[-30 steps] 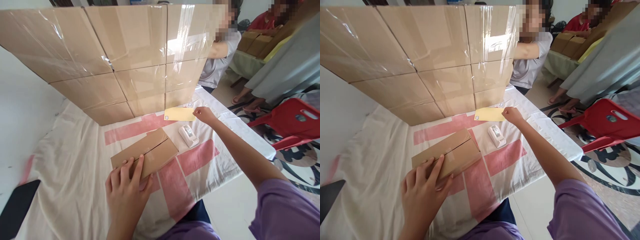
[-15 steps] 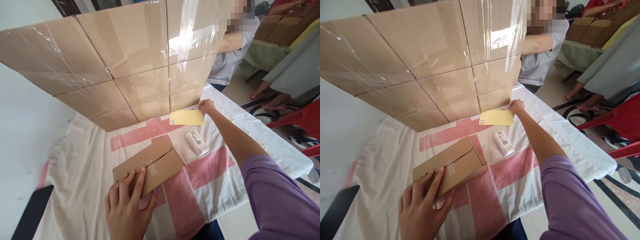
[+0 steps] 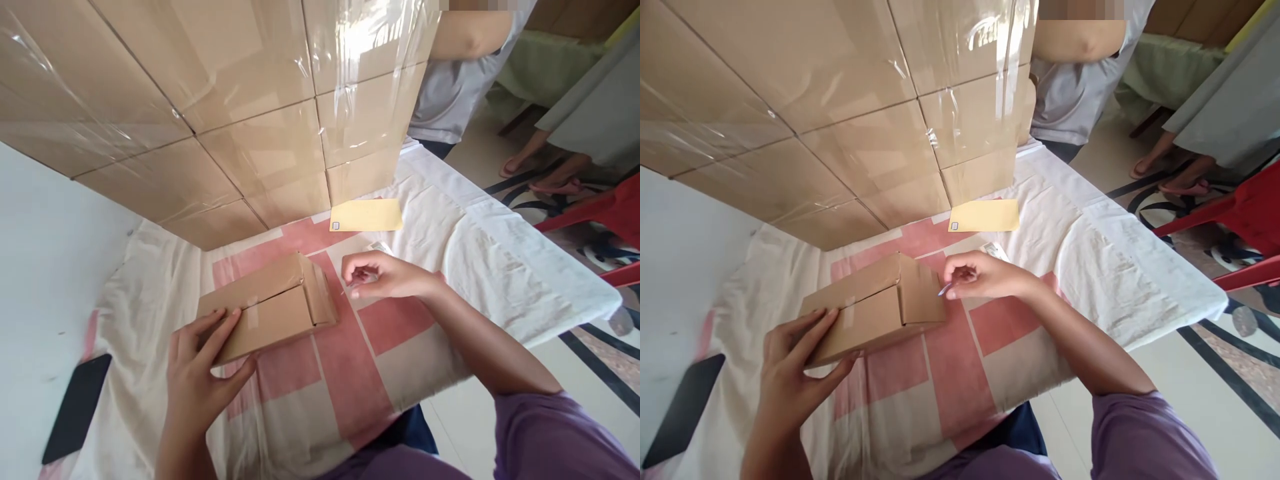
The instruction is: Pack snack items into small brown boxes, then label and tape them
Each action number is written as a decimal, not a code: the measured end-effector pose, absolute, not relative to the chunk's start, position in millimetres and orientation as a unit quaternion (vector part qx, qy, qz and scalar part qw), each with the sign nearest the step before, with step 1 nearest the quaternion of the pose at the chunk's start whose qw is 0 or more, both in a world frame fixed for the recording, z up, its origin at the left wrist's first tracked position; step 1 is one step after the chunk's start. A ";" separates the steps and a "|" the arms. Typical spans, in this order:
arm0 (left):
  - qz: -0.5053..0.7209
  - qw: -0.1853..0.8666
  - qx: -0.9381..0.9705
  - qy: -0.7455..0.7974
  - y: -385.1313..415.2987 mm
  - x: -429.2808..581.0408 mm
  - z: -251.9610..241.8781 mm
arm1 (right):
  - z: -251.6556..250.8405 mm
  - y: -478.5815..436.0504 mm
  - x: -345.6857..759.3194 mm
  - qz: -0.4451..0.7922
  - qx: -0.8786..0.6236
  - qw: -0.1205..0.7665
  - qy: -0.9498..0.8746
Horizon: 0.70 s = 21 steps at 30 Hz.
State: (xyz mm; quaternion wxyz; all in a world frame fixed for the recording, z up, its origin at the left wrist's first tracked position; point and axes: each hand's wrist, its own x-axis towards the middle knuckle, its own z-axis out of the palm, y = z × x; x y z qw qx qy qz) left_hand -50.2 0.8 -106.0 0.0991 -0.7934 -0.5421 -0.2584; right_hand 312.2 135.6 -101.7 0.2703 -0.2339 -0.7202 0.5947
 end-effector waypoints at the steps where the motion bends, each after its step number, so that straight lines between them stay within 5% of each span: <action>1: -0.264 0.095 -0.793 -0.541 0.8 -51.9 -106.2 | -106.2 131.7 304.4 0.605 -0.227 0.258 -0.718; 21: -0.255 0.085 -0.799 -0.538 -2.9 -42.5 -102.4 | -161.7 129.6 267.5 0.703 -0.194 0.287 -0.621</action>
